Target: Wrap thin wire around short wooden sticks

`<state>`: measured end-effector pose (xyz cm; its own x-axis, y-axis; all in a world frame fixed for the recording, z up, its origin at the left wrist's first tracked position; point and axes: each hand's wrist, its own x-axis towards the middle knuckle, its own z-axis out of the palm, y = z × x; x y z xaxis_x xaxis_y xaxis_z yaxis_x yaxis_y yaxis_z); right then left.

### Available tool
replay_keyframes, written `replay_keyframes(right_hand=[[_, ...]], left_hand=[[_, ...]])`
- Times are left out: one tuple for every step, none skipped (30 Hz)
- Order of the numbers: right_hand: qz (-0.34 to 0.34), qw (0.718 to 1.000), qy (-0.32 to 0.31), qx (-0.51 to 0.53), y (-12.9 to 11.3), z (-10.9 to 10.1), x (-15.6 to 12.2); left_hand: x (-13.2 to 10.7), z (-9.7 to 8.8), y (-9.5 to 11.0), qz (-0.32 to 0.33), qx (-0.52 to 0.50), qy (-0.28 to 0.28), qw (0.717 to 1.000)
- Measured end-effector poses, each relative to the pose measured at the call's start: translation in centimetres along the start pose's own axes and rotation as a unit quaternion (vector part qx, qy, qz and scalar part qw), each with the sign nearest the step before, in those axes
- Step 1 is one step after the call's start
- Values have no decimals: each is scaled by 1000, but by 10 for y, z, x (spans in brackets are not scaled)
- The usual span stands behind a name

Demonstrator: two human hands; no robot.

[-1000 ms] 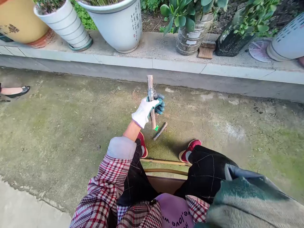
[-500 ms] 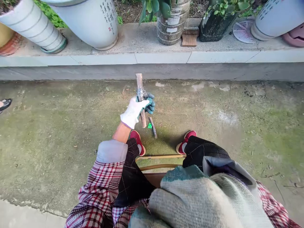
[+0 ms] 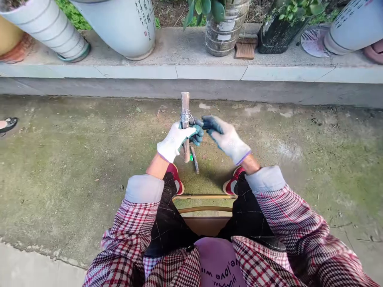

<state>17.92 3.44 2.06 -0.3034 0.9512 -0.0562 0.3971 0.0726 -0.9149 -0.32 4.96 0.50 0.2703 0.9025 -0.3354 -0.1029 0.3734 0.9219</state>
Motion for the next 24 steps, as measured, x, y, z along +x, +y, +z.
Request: replay_keyframes(right_hand=[[-9,1000,-7,11,9,9,7],[-11,1000,-18,13,17,17,10],[-15,999,-35,14,24,23,12],[-17,999,-49,17,29,28,11],[-14,998,-58,22,32,30,9],[-5,997,-66,28,32,31,6],[7,997,-72,33,30,31,2],[21,996,-78,33,27,29,-2],[34,995,-85,27,22,27,-6],[41,995,-91,16,17,24,-9],[42,995,-95,2,12,20,-12],[40,995,-94,-12,8,16,-14],[40,995,-86,-24,6,11,-14],[43,996,-73,-36,7,5,-12],[50,996,-52,-47,10,-1,-10],[62,996,-25,-54,15,-8,-6],[73,996,2,-58,21,-14,-3],[79,995,23,-60,27,-20,0],[75,994,37,-66,33,-25,2],[65,994,49,-74,38,-30,4],[52,994,55,-80,40,-32,4],[40,994,56,-79,41,-34,4],[32,995,56,-71,40,-34,3],[32,996,56,-57,38,-33,2]], left_hand=[[1,1,-1,-3,-1,1,1000],[1,1,-1,-6,-4,2,1000],[1,0,-1,-7,-7,1,1000],[1,-2,-1,-9,-10,1,1000],[1,-5,1,-11,-12,1,1000],[1,-8,2,-15,-11,2,1000],[1,-12,3,-19,-3,5,1000],[1,-16,4,-26,16,13,999],[1,-20,4,-32,48,28,998],[1,-23,3,-38,95,46,994],[1,-25,0,-43,153,62,985],[1,-26,-4,-51,213,68,973],[1,-26,-8,-61,265,61,960],[1,-24,-13,-73,302,41,950],[0,-21,-17,-84,321,13,943],[-1,-17,-19,-96,325,-16,941],[-4,-13,-19,-103,319,-39,941],[-7,-8,-17,-107,314,-57,942],[-11,-4,-13,-105,302,-70,945],[-17,1,-5,-102,277,-88,951],[-25,6,4,-95,246,-108,958],[-34,11,13,-84,163,-146,972],[-46,17,23,-74,65,-193,976],[-58,23,32,-73,-8,-237,969]])
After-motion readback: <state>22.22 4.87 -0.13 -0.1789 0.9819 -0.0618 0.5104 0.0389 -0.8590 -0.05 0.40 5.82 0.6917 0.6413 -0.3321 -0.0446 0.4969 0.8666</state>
